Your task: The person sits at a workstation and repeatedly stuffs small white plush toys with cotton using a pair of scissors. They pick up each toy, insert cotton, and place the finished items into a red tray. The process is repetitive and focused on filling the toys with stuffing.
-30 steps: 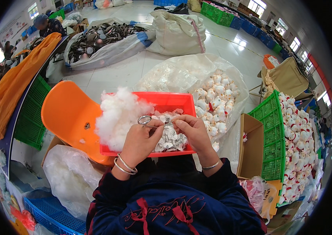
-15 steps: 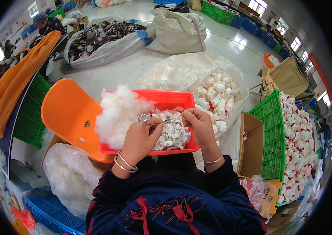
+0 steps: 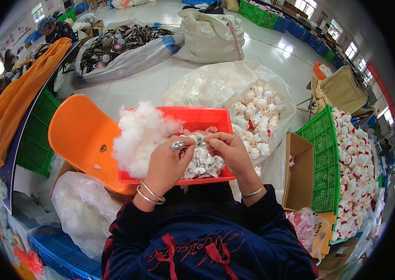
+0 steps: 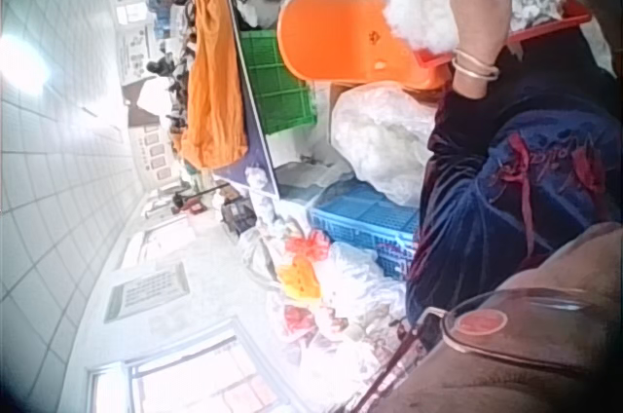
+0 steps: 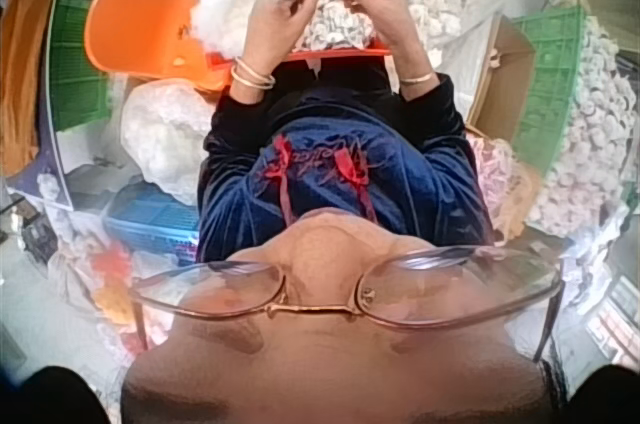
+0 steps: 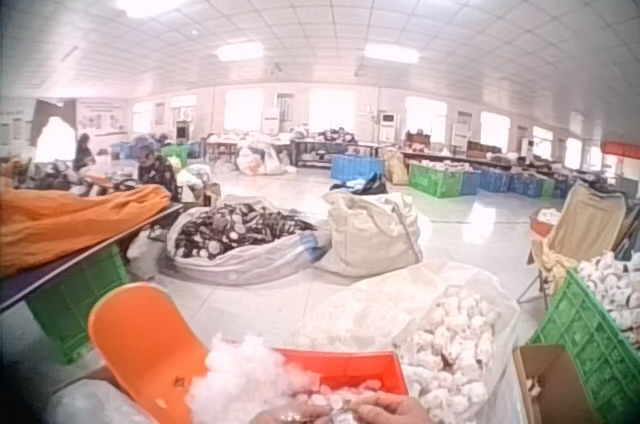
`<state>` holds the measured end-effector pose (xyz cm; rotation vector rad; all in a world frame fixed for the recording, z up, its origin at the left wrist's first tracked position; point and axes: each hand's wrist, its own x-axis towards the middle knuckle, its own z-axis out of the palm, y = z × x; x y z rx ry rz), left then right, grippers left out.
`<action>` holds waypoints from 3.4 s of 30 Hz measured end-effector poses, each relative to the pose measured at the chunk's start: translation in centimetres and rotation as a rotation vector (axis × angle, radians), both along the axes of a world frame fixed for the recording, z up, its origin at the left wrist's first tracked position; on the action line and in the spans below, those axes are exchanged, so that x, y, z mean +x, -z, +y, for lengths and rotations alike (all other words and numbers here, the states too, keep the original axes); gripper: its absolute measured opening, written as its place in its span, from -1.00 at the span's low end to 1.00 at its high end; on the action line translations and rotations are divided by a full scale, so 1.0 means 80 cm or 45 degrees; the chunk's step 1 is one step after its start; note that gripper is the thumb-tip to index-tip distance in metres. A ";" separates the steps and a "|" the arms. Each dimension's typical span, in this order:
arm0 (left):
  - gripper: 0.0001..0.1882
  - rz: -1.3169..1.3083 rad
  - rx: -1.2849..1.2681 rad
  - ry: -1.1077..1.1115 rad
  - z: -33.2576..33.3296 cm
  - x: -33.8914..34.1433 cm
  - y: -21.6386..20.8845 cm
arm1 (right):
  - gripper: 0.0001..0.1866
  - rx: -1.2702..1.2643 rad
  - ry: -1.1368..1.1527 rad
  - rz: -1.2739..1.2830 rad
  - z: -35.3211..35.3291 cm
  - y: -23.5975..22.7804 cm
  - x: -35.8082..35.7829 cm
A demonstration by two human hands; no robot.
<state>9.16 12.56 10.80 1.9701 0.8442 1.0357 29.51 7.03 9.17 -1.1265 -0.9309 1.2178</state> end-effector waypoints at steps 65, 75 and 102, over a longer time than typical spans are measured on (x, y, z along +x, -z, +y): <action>-0.68 -0.599 -1.007 0.323 0.022 -0.015 0.001 | -0.73 0.000 -0.121 0.028 -0.003 0.005 -0.002; -0.60 -0.599 -0.991 0.260 0.027 0.002 0.022 | -0.76 0.069 0.015 -0.102 0.029 0.020 0.013; -0.64 -0.404 -0.682 0.290 0.031 0.017 0.021 | -0.88 0.135 -0.044 -0.141 0.052 0.033 0.062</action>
